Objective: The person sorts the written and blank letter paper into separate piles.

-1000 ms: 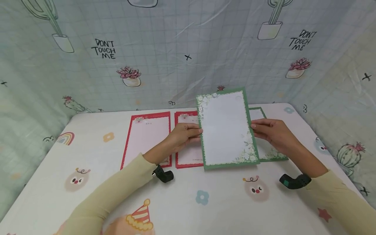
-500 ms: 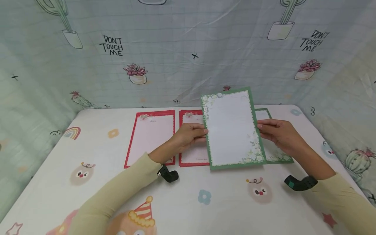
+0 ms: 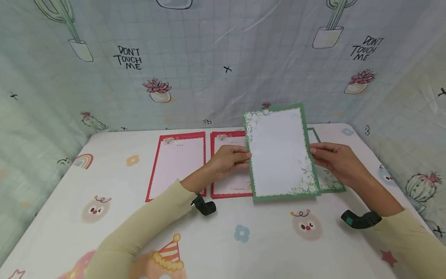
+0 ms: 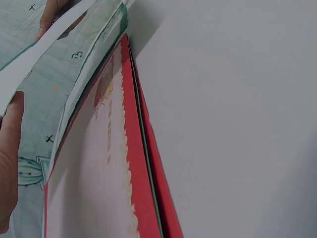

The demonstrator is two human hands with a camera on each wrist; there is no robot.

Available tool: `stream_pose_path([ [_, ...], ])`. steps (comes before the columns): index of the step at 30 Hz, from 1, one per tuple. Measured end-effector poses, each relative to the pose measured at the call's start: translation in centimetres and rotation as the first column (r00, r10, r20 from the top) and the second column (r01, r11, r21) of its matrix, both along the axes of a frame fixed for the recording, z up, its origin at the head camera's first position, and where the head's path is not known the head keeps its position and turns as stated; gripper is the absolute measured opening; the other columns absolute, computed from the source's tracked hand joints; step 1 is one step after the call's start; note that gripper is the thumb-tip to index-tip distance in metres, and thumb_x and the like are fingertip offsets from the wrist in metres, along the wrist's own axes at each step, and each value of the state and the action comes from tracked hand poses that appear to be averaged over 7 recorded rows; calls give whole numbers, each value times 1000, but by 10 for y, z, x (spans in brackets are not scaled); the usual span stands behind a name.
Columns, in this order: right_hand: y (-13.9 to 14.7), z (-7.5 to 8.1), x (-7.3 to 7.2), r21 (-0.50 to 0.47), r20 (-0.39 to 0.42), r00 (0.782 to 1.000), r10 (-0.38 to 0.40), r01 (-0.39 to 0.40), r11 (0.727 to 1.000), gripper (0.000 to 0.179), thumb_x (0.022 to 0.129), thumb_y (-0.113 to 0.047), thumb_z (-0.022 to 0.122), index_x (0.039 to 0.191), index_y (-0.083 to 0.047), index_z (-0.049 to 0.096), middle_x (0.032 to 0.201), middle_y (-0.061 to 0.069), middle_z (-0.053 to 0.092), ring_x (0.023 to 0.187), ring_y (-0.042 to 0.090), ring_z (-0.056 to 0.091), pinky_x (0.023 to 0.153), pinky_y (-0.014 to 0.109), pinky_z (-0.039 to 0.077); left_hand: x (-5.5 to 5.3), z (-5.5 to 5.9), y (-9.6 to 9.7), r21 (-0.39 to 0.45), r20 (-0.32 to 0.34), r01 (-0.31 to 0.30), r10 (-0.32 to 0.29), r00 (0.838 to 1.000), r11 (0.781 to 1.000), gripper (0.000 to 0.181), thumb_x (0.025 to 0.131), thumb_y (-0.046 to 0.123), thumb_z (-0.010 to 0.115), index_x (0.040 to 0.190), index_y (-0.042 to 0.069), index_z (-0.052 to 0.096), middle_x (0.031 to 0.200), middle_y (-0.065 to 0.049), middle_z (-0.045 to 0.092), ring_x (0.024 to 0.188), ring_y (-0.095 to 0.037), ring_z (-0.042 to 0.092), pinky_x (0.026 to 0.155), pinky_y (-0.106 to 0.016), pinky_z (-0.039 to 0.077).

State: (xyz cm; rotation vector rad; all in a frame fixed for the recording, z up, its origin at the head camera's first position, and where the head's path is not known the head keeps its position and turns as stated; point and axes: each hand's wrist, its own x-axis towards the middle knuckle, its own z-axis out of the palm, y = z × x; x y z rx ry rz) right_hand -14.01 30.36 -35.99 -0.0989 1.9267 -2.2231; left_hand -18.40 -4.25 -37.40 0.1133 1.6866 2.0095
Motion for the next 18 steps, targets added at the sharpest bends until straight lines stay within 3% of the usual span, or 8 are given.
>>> stream_pose_path([
  [5,10,-2,4,-44,-11,1000,-5,4,999,21,100,1,61,107,-10,78,105,0,72,95,8,73,84,23,59,-2,-2,13,17,-11,20,-20,1000,1000,28,98,0,65,124,-11,66,119,-18,71,92,-17,73,93,-37,58],
  [18,33,-5,10,-92,11,999,-46,47,995,25,102,3,57,108,-9,78,103,1,73,92,8,71,79,20,60,-8,-8,41,37,48,35,-37,998,999,30,99,2,65,126,-9,64,118,-16,71,92,-17,73,89,-35,60],
])
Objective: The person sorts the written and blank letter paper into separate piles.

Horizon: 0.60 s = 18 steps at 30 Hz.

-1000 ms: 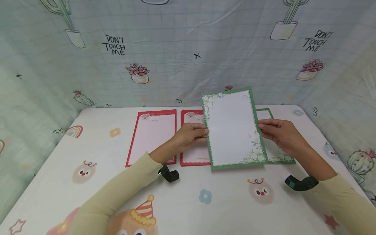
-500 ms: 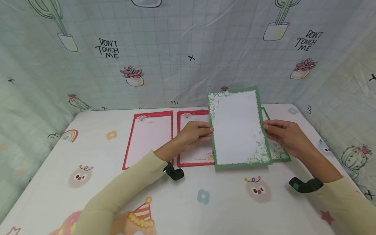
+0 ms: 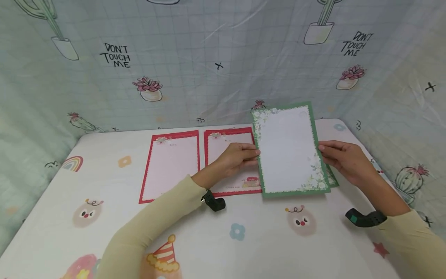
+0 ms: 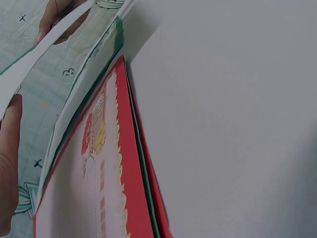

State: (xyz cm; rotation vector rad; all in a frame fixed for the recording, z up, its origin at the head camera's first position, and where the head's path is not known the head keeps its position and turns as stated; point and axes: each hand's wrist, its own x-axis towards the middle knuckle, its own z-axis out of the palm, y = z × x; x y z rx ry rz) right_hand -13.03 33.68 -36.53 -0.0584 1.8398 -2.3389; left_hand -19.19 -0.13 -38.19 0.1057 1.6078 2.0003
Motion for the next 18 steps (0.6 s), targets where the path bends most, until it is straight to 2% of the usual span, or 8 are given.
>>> stream_pose_path([
  [9,8,1,0,-12,-40,999,-8,8,1000,25,101,4,57,108,-8,78,104,2,75,94,9,73,80,22,60,-1,3,11,-5,26,-1,1,1000,1000,29,99,3,65,125,-9,63,106,-12,70,83,-16,73,84,-33,61],
  [18,10,-4,-5,-36,-43,999,-13,11,999,25,102,4,56,109,-8,78,104,2,75,94,9,72,80,22,60,-6,0,16,9,31,-2,1,1000,1000,29,99,1,64,125,-11,61,98,-9,68,77,-14,72,76,-28,62],
])
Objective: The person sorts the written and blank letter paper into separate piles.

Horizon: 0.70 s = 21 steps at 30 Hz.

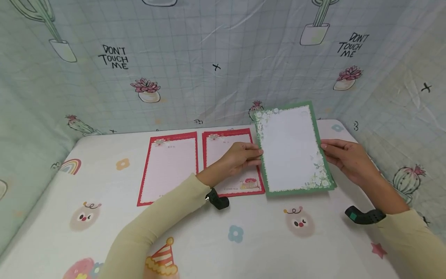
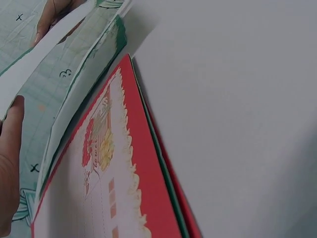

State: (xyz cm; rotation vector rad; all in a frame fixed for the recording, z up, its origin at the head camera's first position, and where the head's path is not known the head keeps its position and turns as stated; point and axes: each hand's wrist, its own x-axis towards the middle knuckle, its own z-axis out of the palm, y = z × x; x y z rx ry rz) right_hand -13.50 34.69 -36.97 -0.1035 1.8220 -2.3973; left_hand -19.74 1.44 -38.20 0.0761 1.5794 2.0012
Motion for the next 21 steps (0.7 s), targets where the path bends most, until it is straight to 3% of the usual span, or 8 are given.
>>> stream_pose_path([
  [8,5,5,2,-31,26,999,-19,20,999,26,102,3,55,108,-7,78,104,2,76,95,9,73,81,23,60,-2,0,8,-9,-10,15,-15,1000,1000,27,99,2,65,123,-9,62,99,-9,68,80,-14,72,84,-32,61],
  [14,8,5,3,4,72,997,-40,40,999,24,102,-1,58,107,-11,79,104,-1,75,95,7,72,81,22,60,-2,-3,11,-30,-6,42,-42,999,999,21,99,2,65,117,-8,64,97,-8,67,80,-14,71,92,-38,58],
  [21,11,7,-3,9,41,999,-25,25,1000,25,103,0,56,108,-10,78,104,0,75,95,8,72,79,22,60,-7,-2,13,-29,2,30,-30,1000,999,23,98,4,67,118,-7,66,99,-10,69,80,-15,72,88,-35,60],
])
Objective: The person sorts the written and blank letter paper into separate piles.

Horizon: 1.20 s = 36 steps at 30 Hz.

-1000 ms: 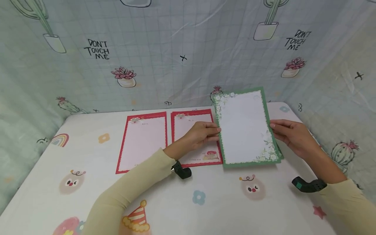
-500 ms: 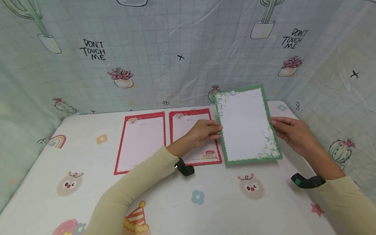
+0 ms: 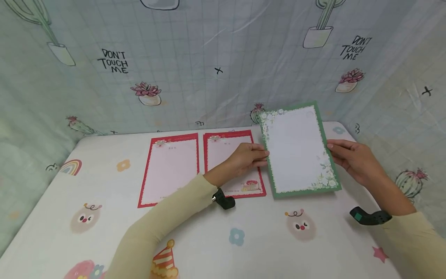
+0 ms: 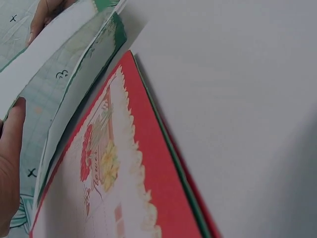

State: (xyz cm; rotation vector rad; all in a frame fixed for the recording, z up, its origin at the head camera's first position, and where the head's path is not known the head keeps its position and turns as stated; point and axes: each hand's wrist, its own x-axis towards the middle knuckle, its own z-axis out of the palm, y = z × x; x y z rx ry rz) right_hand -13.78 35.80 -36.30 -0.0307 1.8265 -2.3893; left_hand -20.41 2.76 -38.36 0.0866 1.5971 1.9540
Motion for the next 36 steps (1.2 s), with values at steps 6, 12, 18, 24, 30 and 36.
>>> stream_pose_path([
  [6,5,-2,-2,3,-7,1000,1,-1,1000,25,102,1,56,106,-9,79,102,0,75,93,8,72,78,21,60,-2,3,5,5,-4,-8,8,1000,1000,33,98,4,66,128,-9,60,105,-12,67,83,-15,72,86,-32,60],
  [12,8,-1,-6,77,-12,1000,-28,29,997,22,101,-2,60,103,-12,79,100,-2,76,89,7,72,75,20,60,-3,5,10,23,-17,-3,3,1000,1000,38,100,2,62,135,-11,54,109,-13,65,90,-17,72,95,-38,57],
  [18,8,1,-11,156,-9,999,-46,47,987,18,99,-4,64,101,-14,79,98,-5,76,88,5,72,75,19,60,-5,2,12,35,-20,-14,14,1000,999,29,99,0,63,125,-12,60,99,-10,66,82,-16,72,93,-38,58],
  [24,9,-5,-14,202,3,997,-74,72,977,17,99,-6,66,98,-17,79,97,-7,75,88,3,71,75,18,60,-9,-2,15,33,1,-43,43,999,999,29,98,2,66,123,-10,62,97,-10,67,79,-16,72,89,-36,59],
  [30,11,-12,-15,191,5,997,-82,79,978,18,99,-6,66,97,-17,80,95,-8,75,86,3,71,74,18,60,-11,-6,20,31,6,-65,65,998,997,30,97,3,68,124,-9,63,98,-10,69,76,-16,73,93,-39,58],
  [36,13,-15,-18,222,4,996,-89,86,971,18,98,-6,66,97,-18,79,95,-9,75,86,2,70,74,17,59,-10,-10,22,61,-5,-67,68,998,996,30,97,1,66,125,-11,63,98,-11,69,72,-16,73,95,-42,56],
])
